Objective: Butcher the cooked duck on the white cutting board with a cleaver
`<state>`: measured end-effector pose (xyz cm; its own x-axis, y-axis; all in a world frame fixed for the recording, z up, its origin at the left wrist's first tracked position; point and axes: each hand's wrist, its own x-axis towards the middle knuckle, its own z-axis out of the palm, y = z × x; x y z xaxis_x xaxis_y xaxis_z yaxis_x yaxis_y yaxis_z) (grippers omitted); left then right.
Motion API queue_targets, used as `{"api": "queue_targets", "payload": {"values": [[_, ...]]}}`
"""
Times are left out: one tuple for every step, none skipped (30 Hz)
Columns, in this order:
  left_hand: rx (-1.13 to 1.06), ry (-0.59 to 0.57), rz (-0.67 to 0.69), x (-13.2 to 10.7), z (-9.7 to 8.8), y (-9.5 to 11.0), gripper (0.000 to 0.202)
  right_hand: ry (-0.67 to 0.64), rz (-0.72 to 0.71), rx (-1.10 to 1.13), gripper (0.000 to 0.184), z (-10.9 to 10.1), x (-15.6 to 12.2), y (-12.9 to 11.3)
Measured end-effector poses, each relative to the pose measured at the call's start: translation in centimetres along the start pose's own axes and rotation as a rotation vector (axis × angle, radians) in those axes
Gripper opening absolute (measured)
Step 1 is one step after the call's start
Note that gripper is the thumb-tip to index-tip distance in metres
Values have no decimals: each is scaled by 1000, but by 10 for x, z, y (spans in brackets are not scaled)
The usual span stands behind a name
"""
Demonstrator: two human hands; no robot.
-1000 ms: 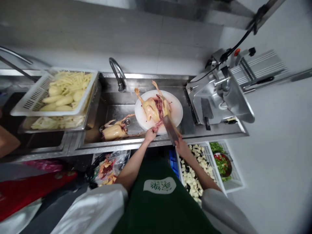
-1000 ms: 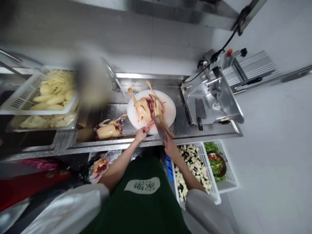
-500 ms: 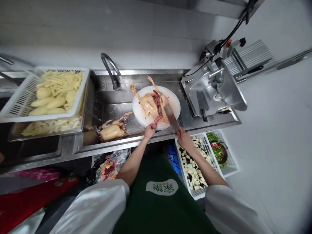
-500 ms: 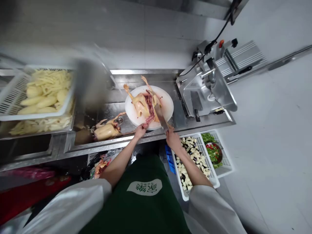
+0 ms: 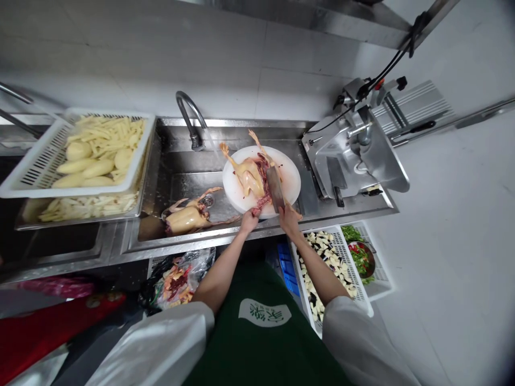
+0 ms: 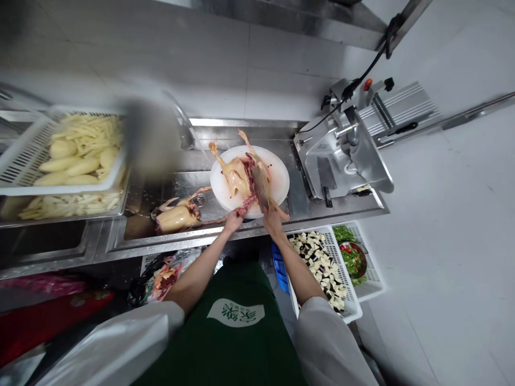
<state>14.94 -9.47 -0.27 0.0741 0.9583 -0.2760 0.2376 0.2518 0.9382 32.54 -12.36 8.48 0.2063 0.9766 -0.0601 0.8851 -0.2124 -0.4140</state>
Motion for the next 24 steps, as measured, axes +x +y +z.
{"api": "queue_targets", "payload": {"values": [[25,-2,3,0,0,0,20,49,17,9,29,-7,9,-4],[46,-3,5,-1,0,-1,21,112,38,7,30,-14,18,-10],[59,-3,8,-1,1,-1,21,171,55,-9,32,-19,26,-16],[62,-5,13,-1,1,-1,21,210,62,-33,33,-23,33,-21],[61,-7,18,-1,1,-1,21,220,60,-60,34,-23,36,-26],[66,-10,18,-2,0,-1,20,201,53,-85,37,-21,35,-29],[76,-11,13,-2,0,-1,20,161,42,-102,41,-17,29,-30],[93,-10,10,-2,-2,-2,20,120,32,-110,43,-12,18,-28],[116,-12,8,-2,-3,-2,19,89,27,-111,42,-6,4,-24],[141,-15,7,-2,-5,-3,20,53,26,-109,38,-1,-14,-18],[160,-17,14,-2,-7,-4,20,3,38,-119,33,4,-33,-11],[167,-20,31,-2,-8,-6,20,-57,61,-140,28,7,-51,-2],[167,-21,49,-2,-10,-9,20,-123,90,-168,24,10,-69,6],[165,-23,62,-2,-11,-12,21,-188,120,-198,25,11,-84,14],[161,-18,73,-3,-11,-15,22,-241,145,-226,26,12,-96,21],[156,-12,82,-4,-10,-18,23,-273,163,-249,27,11,-105,26],[150,-5,88,-5,-8,-21,25,-285,169,-259,28,11,-109,29],[142,3,93,-7,-6,-24,26,-288,167,-259,29,11,-110,30],[127,12,100,-9,-3,-26,28,-279,164,-253,29,11,-108,29],[107,21,108,-11,1,-29,29,-257,159,-244,30,11,-102,27],[85,30,114,-14,5,-31,30,-222,154,-230,31,12,-93,23],[64,39,117,-16,9,-33,31,-172,141,-209,33,14,-81,18],[46,48,118,-18,12,-35,32,-111,116,-183,35,16,-68,13],[33,58,118,-20,16,-36,33,-45,86,-156,36,19,-53,7]]}}
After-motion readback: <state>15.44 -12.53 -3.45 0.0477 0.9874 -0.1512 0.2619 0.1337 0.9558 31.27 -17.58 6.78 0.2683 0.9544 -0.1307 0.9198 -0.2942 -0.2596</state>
